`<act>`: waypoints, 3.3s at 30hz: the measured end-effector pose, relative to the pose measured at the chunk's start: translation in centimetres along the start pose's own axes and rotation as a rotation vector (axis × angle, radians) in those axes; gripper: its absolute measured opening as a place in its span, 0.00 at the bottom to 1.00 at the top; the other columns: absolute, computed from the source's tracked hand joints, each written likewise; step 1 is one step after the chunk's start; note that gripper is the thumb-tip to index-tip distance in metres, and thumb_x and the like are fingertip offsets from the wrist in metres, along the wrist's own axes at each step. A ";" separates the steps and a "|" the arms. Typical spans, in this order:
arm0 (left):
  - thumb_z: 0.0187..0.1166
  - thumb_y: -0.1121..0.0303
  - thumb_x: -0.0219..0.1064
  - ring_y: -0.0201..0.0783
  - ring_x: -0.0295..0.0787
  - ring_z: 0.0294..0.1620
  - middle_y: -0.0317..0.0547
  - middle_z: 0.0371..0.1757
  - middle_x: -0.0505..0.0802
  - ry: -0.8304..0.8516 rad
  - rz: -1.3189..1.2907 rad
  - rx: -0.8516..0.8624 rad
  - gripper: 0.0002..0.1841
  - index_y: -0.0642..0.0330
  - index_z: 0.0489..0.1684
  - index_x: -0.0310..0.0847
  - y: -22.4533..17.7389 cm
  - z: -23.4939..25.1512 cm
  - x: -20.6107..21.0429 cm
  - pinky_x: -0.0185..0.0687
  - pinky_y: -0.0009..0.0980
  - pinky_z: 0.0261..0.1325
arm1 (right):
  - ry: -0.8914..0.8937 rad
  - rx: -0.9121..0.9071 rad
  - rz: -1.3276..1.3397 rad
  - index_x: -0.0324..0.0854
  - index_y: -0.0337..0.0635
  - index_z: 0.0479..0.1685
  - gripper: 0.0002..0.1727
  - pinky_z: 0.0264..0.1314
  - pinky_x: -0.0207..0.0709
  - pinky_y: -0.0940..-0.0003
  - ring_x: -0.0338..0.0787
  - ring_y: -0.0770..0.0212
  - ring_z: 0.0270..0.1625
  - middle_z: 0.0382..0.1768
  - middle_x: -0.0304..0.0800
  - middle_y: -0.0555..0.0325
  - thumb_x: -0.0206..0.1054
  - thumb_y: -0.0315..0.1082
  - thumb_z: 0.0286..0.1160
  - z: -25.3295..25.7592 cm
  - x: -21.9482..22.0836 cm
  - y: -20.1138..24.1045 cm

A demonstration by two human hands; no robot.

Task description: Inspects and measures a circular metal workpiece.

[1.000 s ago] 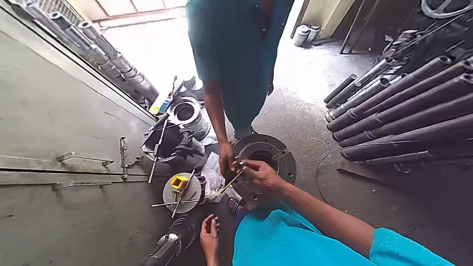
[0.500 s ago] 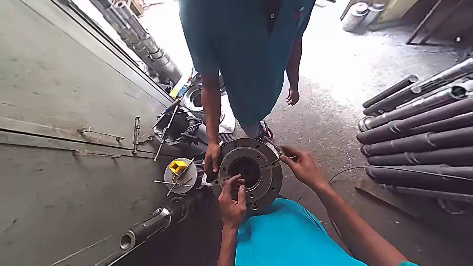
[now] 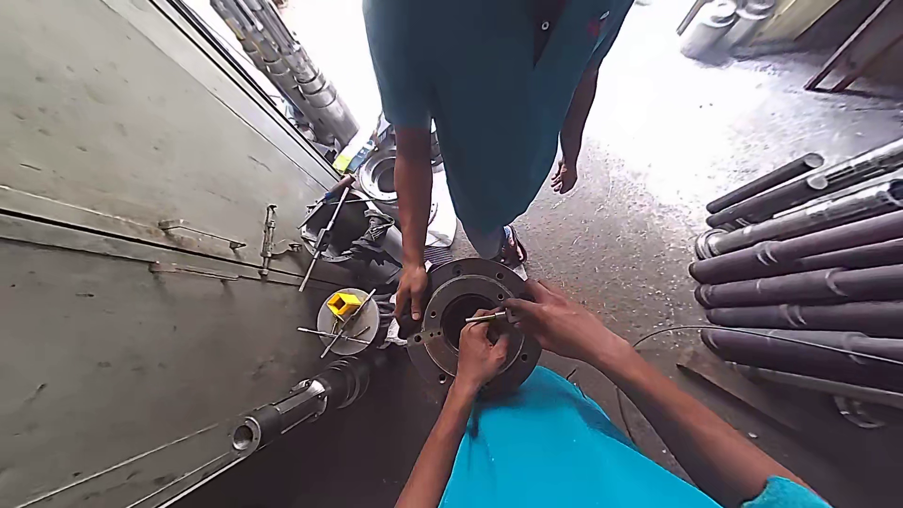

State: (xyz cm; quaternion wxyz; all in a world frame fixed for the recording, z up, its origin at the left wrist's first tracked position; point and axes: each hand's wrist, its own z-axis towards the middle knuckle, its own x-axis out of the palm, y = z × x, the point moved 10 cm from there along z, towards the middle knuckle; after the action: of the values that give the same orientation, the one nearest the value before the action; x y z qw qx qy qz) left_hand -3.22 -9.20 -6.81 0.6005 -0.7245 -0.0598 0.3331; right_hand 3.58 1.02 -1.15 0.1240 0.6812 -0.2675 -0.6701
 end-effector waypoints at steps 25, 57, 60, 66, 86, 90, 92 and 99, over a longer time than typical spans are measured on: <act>0.83 0.61 0.63 0.43 0.95 0.54 0.43 0.50 0.98 0.140 0.092 -0.155 0.14 0.49 0.56 0.95 1.5 2.0 2.1 0.86 0.53 0.60 | 0.101 0.000 -0.241 0.82 0.63 0.74 0.26 0.43 0.82 0.44 0.88 0.44 0.52 0.50 0.89 0.53 0.67 0.39 0.73 1.2 -2.8 0.6; 0.84 0.63 0.63 0.39 0.94 0.51 0.44 0.48 0.98 0.236 -0.037 -0.108 0.14 0.50 0.59 0.93 1.9 2.1 2.3 0.84 0.46 0.63 | 0.259 -0.448 -0.363 0.86 0.67 0.67 0.22 0.55 0.85 0.51 0.92 0.52 0.59 0.56 0.93 0.61 0.63 0.33 0.76 1.9 -0.1 1.5; 0.84 0.61 0.64 0.38 0.93 0.45 0.44 0.42 0.97 0.236 -0.056 -0.103 0.13 0.53 0.52 0.94 2.0 2.2 2.2 0.85 0.45 0.57 | 0.245 -0.406 -0.371 0.86 0.61 0.65 0.19 0.52 0.87 0.50 0.93 0.50 0.55 0.53 0.94 0.57 0.64 0.35 0.77 1.8 -0.1 1.5; 0.77 0.63 0.74 0.31 0.92 0.59 0.44 0.57 0.96 0.255 -0.223 -0.124 0.18 0.55 0.64 0.90 1.9 1.9 1.8 0.82 0.36 0.71 | 0.190 -0.244 -0.345 0.84 0.49 0.64 0.19 0.31 0.83 0.41 0.93 0.41 0.34 0.37 0.91 0.45 0.63 0.42 0.79 0.8 -0.3 0.4; 0.77 0.62 0.73 0.36 0.93 0.60 0.45 0.57 0.96 0.240 -0.129 -0.087 0.20 0.57 0.66 0.89 1.5 1.9 1.8 0.82 0.42 0.73 | -0.057 0.508 0.351 0.86 0.44 0.61 0.21 0.51 0.86 0.53 0.93 0.58 0.41 0.40 0.94 0.54 0.69 0.48 0.80 -1.0 1.6 -3.4; 0.83 0.60 0.68 0.36 0.92 0.40 0.45 0.45 0.95 -0.014 -0.348 -0.178 0.19 0.57 0.68 0.85 1.8 2.8 -1.1 0.89 0.40 0.50 | 0.140 0.379 0.423 0.71 0.51 0.82 0.34 0.43 0.91 0.56 0.94 0.61 0.35 0.43 0.95 0.55 0.70 0.50 0.77 -2.5 1.3 -4.1; 0.87 0.57 0.63 0.34 0.82 0.23 0.43 0.32 0.90 -0.070 -0.378 -0.247 0.19 0.58 0.68 0.82 1.1 3.7 -2.1 0.84 0.36 0.32 | 0.318 0.377 0.477 0.65 0.50 0.87 0.35 0.45 0.92 0.59 0.96 0.62 0.36 0.43 0.96 0.57 0.69 0.45 0.80 -4.5 1.5 -4.2; 0.86 0.69 0.64 0.37 0.85 0.18 0.48 0.27 0.90 -0.144 -0.529 -0.357 0.07 0.65 0.48 0.81 1.5 3.0 -2.1 0.86 0.32 0.25 | 0.343 0.303 0.428 0.83 0.45 0.72 0.20 0.41 0.81 0.64 0.85 0.68 0.31 0.33 0.89 0.61 0.55 0.35 0.88 -5.6 0.3 -6.7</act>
State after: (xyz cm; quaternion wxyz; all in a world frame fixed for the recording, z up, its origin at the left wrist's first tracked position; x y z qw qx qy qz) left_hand -6.92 -8.17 -7.48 0.5241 -0.7522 -0.3458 0.2000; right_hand 10.42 5.33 -4.59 0.2025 0.7233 -0.4767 -0.4567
